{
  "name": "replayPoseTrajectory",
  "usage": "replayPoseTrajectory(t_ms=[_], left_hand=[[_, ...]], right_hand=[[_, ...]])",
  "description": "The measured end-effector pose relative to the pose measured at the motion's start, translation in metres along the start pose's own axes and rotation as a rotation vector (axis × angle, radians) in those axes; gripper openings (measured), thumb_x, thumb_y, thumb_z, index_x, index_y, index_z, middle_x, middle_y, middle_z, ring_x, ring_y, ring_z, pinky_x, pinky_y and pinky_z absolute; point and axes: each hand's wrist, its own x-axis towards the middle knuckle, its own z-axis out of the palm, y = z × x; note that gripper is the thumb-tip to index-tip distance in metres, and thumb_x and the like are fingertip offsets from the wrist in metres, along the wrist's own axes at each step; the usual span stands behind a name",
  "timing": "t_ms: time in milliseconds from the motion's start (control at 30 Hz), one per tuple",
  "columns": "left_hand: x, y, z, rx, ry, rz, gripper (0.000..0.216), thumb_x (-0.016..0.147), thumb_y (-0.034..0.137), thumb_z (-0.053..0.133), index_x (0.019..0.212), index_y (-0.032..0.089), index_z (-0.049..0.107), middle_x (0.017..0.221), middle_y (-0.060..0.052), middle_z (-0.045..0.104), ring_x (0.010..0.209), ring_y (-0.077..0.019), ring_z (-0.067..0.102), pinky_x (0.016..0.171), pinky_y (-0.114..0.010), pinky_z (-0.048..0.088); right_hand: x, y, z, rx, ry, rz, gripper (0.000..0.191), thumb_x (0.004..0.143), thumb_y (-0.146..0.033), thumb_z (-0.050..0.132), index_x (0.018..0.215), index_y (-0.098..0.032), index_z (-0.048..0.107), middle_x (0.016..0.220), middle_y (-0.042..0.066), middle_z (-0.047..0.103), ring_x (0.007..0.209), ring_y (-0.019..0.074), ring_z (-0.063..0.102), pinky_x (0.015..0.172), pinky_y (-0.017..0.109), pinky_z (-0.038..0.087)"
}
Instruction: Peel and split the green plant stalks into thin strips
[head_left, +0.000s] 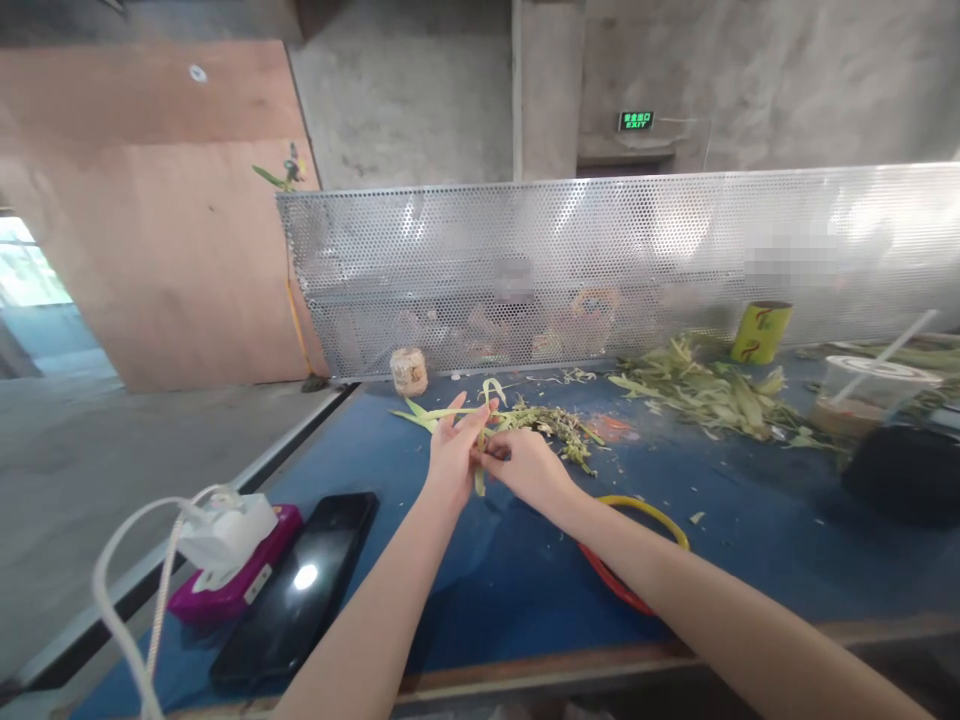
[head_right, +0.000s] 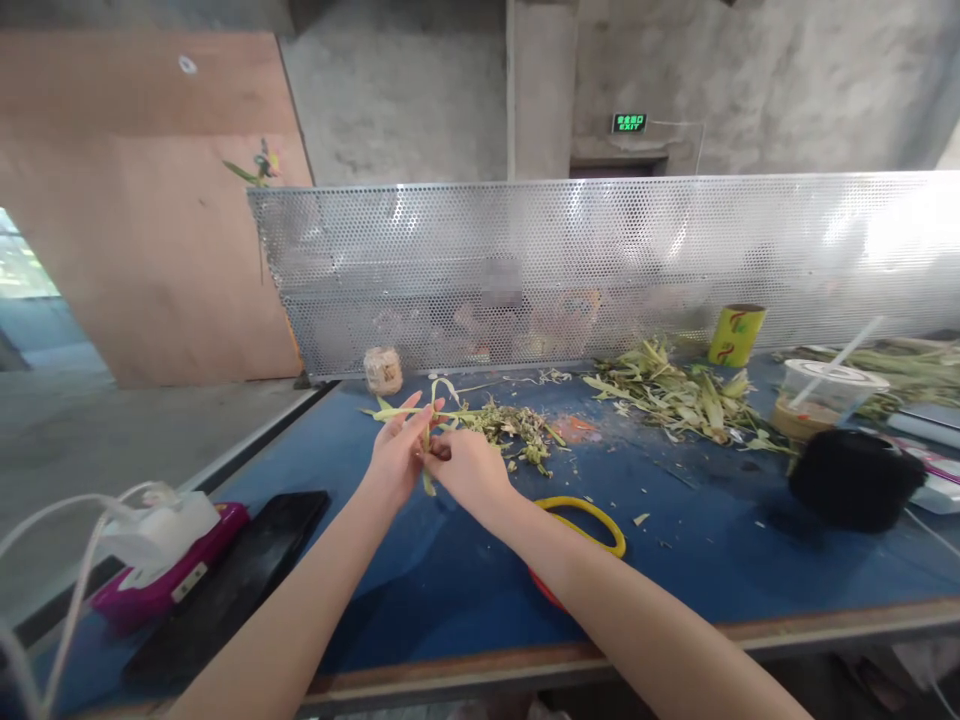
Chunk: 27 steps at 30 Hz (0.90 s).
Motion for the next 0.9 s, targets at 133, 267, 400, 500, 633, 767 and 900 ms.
replayPoseTrajectory(t_ms=[133, 267, 400, 500, 633, 767, 900], left_hand=[[0.004, -0.003, -0.003, -0.026, 0.031, 0.059, 0.055, 0.064, 0.013, 0.067, 0.113, 0.016, 0.042, 0.082, -0.006, 0.068, 0.068, -0.0116, 0.060, 0.056, -0.022, 0.041], [0.010, -0.007, -0.005, -0.043, 0.128, 0.099, 0.054, 0.063, 0.012, 0.067, 0.110, 0.017, 0.043, 0.085, -0.006, 0.067, 0.067, -0.0092, 0.058, 0.050, -0.018, 0.036], [0.013, -0.007, -0.005, -0.039, 0.174, 0.105, 0.052, 0.063, 0.011, 0.067, 0.109, 0.019, 0.043, 0.086, -0.006, 0.067, 0.066, -0.0091, 0.058, 0.049, -0.018, 0.035], [0.011, -0.007, -0.006, -0.034, 0.172, 0.101, 0.052, 0.062, 0.012, 0.068, 0.108, 0.019, 0.044, 0.086, -0.005, 0.067, 0.066, -0.0095, 0.059, 0.049, -0.018, 0.036], [0.007, -0.013, -0.004, 0.033, 0.046, 0.071, 0.060, 0.060, 0.011, 0.069, 0.113, 0.015, 0.041, 0.078, -0.007, 0.068, 0.065, -0.0107, 0.060, 0.052, -0.019, 0.038], [0.005, -0.021, -0.001, 0.090, -0.016, 0.030, 0.070, 0.059, 0.011, 0.070, 0.120, 0.015, 0.035, 0.076, -0.007, 0.068, 0.062, -0.0106, 0.060, 0.053, -0.019, 0.040], [0.001, -0.020, 0.001, 0.134, -0.037, -0.007, 0.069, 0.062, 0.017, 0.069, 0.122, 0.016, 0.035, 0.079, -0.006, 0.069, 0.064, -0.0114, 0.061, 0.057, -0.021, 0.044]], right_hand=[[0.007, 0.015, -0.002, 0.183, -0.040, -0.017, 0.019, 0.071, -0.027, 0.048, 0.059, -0.016, 0.058, 0.052, 0.000, 0.058, 0.051, 0.0112, 0.054, 0.051, 0.020, 0.039], [0.004, 0.022, -0.022, 0.189, -0.109, -0.012, 0.020, 0.069, -0.024, 0.048, 0.053, -0.016, 0.057, 0.052, 0.000, 0.060, 0.048, 0.0097, 0.052, 0.049, 0.019, 0.038], [0.002, 0.024, -0.046, 0.077, -0.018, 0.084, 0.027, 0.074, -0.033, 0.045, 0.062, -0.018, 0.063, 0.057, 0.000, 0.063, 0.041, 0.0084, 0.047, 0.042, 0.020, 0.034], [0.006, 0.033, -0.064, -0.136, 0.152, 0.174, 0.021, 0.072, -0.031, 0.047, 0.076, -0.024, 0.066, 0.070, 0.001, 0.067, 0.055, 0.0134, 0.056, 0.049, 0.022, 0.037], [0.011, 0.053, -0.085, -0.530, 0.334, 0.361, 0.030, 0.074, -0.021, 0.046, 0.100, -0.024, 0.060, 0.085, 0.006, 0.066, 0.075, 0.0210, 0.060, 0.060, 0.029, 0.041], [0.012, 0.064, -0.094, -0.579, 0.271, 0.367, 0.033, 0.078, -0.019, 0.042, 0.107, -0.023, 0.056, 0.091, 0.008, 0.065, 0.083, 0.0212, 0.060, 0.064, 0.029, 0.042], [0.011, 0.062, -0.092, -0.619, 0.257, 0.361, 0.028, 0.082, -0.031, 0.039, 0.092, -0.020, 0.063, 0.083, 0.010, 0.065, 0.076, 0.0245, 0.060, 0.062, 0.033, 0.043]])
